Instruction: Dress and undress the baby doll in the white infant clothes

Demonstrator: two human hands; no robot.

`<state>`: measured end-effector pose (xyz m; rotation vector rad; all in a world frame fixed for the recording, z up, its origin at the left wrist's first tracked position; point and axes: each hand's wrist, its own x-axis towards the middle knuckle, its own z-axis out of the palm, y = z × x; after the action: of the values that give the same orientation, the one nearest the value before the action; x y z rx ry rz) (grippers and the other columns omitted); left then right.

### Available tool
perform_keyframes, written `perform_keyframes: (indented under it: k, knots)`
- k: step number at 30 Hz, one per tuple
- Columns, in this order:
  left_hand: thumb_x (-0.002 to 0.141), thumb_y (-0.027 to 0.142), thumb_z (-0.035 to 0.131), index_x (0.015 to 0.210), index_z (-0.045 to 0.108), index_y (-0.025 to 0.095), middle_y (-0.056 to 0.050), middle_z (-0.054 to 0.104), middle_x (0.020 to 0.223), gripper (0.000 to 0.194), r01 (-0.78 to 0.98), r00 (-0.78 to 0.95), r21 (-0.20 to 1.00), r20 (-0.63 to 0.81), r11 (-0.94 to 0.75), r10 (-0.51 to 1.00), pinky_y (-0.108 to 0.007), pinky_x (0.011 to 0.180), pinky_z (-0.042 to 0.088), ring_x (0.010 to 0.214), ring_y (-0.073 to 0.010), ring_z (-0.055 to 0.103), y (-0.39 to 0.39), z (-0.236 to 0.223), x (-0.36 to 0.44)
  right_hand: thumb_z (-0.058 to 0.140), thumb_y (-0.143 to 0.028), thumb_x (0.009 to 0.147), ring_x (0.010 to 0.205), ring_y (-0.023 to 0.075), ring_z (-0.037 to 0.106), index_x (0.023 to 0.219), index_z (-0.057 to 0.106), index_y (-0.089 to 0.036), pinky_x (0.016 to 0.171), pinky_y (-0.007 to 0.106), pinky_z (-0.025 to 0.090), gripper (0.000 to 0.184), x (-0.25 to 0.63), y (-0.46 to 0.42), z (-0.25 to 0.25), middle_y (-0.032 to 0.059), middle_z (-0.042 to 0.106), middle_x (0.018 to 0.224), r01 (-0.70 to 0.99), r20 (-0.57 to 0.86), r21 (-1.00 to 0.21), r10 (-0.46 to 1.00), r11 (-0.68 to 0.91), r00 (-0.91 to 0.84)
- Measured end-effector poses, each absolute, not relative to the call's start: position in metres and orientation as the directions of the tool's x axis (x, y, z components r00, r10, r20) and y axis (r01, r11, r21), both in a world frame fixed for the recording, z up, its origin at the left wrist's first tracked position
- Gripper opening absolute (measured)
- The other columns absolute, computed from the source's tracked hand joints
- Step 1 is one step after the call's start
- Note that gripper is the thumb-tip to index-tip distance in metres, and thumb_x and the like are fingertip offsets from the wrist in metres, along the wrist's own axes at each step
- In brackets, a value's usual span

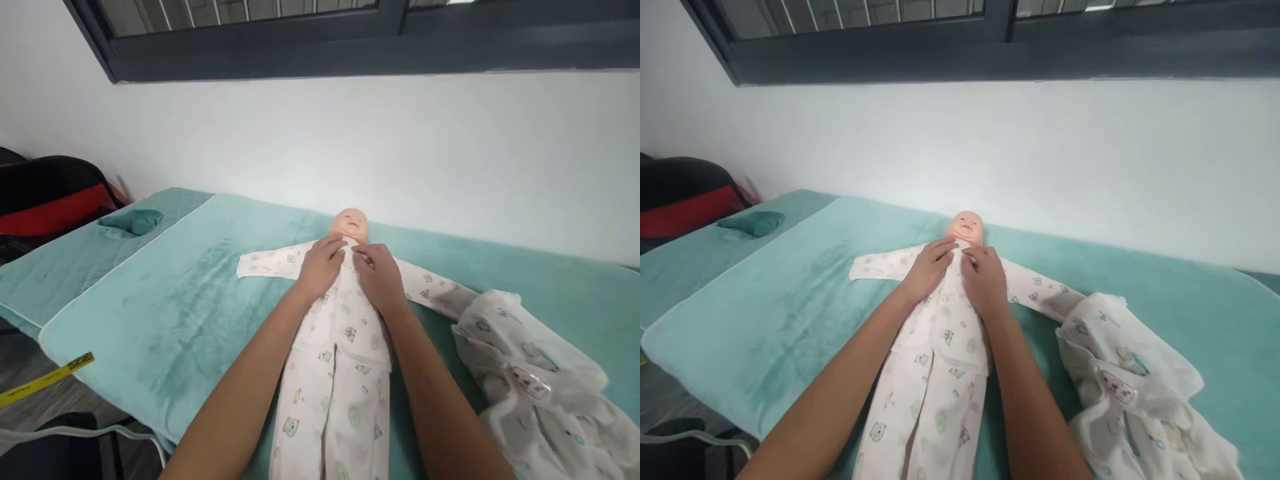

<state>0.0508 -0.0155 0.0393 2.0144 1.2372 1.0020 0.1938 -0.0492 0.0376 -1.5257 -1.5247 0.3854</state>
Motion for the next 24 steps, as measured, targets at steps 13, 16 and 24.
perform_keyframes:
  k: [13, 16, 24]
  knots:
    - [0.089, 0.022, 0.047, 0.114, 0.065, 0.026, -0.001, 0.057, 0.137, 0.031, 0.237, 0.377, 0.895, 0.274, -0.378, 0.885, -0.037, 0.116, 0.030, 0.133, -0.0197, 0.046, -0.006, 0.038, 0.034, 0.049, -0.038, 0.089, 0.082, 0.0173, 0.056, 0.101, 0.069, -0.021, 0.082, 0.034, 0.045, 0.028, 0.198, -0.050, 0.040, 0.0066, 0.059, 0.101, 0.607, 0.342, -0.774, 0.925, 0.178, 0.165]
    - [0.090, 0.025, 0.048, 0.117, 0.065, 0.026, -0.001, 0.058, 0.135, 0.032, 0.242, 0.344, 0.898, 0.276, -0.369, 0.897, -0.036, 0.116, 0.031, 0.133, -0.0198, 0.046, -0.004, 0.037, 0.036, 0.050, -0.044, 0.088, 0.078, 0.0166, 0.055, 0.100, 0.063, -0.021, 0.077, 0.033, 0.044, 0.028, 0.193, -0.052, 0.045, 0.0055, 0.060, 0.100, 0.616, 0.332, -0.776, 0.920, 0.140, 0.208]
    - [0.087, 0.014, 0.037, 0.106, 0.074, 0.025, -0.002, 0.064, 0.129, 0.042, 0.248, 0.338, 0.852, 0.371, -0.462, 0.865, -0.038, 0.116, 0.034, 0.127, -0.0190, 0.052, 0.010, 0.031, 0.043, 0.051, -0.037, 0.087, 0.064, 0.0182, 0.049, 0.073, 0.045, -0.021, 0.059, 0.030, 0.031, 0.023, 0.169, -0.033, 0.074, 0.0063, 0.056, 0.075, 0.893, 0.181, -0.445, 0.969, -0.071, 0.168]
